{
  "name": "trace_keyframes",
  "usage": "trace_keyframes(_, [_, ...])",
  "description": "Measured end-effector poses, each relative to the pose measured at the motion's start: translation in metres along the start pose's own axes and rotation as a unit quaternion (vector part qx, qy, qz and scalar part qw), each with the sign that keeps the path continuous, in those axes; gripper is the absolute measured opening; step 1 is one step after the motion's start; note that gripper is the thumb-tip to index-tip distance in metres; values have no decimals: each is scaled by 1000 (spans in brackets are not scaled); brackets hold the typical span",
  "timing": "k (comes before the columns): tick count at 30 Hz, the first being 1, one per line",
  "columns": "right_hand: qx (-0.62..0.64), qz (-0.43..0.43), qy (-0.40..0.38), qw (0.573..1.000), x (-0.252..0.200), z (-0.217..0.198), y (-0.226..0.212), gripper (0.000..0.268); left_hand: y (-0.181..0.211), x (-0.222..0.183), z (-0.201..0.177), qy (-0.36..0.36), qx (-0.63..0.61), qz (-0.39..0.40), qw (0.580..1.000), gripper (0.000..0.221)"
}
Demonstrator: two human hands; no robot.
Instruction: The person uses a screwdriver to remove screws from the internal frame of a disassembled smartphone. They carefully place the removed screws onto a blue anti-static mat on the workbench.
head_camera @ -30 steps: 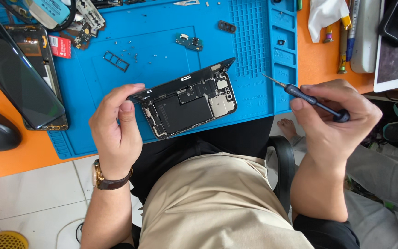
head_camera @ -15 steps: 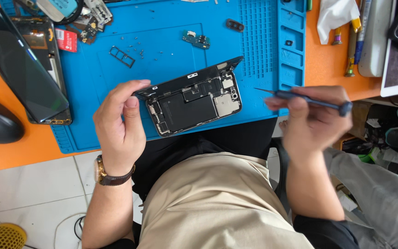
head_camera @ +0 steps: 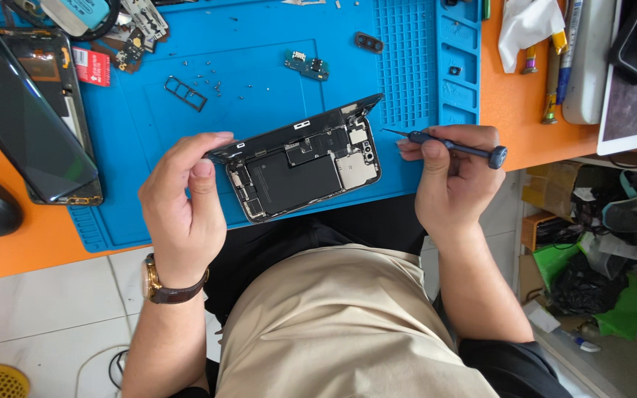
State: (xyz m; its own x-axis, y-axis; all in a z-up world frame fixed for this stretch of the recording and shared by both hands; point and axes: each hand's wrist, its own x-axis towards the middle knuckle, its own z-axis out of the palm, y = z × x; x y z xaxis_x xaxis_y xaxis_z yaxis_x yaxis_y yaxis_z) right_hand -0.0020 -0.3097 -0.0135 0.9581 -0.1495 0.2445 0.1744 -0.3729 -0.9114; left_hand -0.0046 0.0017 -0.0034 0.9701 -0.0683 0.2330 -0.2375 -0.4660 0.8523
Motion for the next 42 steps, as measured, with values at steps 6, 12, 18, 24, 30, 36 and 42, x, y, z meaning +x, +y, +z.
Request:
trace_keyframes(6, [-6, 14, 7, 1000, -1, 0, -1, 31, 1, 0, 0, 1, 1, 0, 1000, 37])
trace_keyframes(12, [-2, 8, 8, 1000, -1, -1, 1, 34, -1, -1, -1, -4, 2, 10, 1000, 33])
trace_keyframes(18, [-4, -19, 2, 1000, 0, 1, 7, 30, -1, 0, -1, -6, 2, 11, 1000, 34])
trace_keyframes(24, [-26, -27, -16, 999, 0, 0, 5, 25, -1, 0, -1, -4, -5, 14, 1000, 32])
trace_keyframes(30, [-31, -24, -10, 999, -1, 0, 5, 21, 1, 0, -1, -5, -6, 8, 1000, 33])
trace_keyframes(36, [-33, -22, -18, 999, 0, -1, 3, 20, 3, 2, -2, -5, -10, 10, 1000, 34])
trace_keyframes(42, [-39, -123, -16, 991, 4, 0, 15, 19, -9, 0, 7, 35, -76, 37, 996, 32])
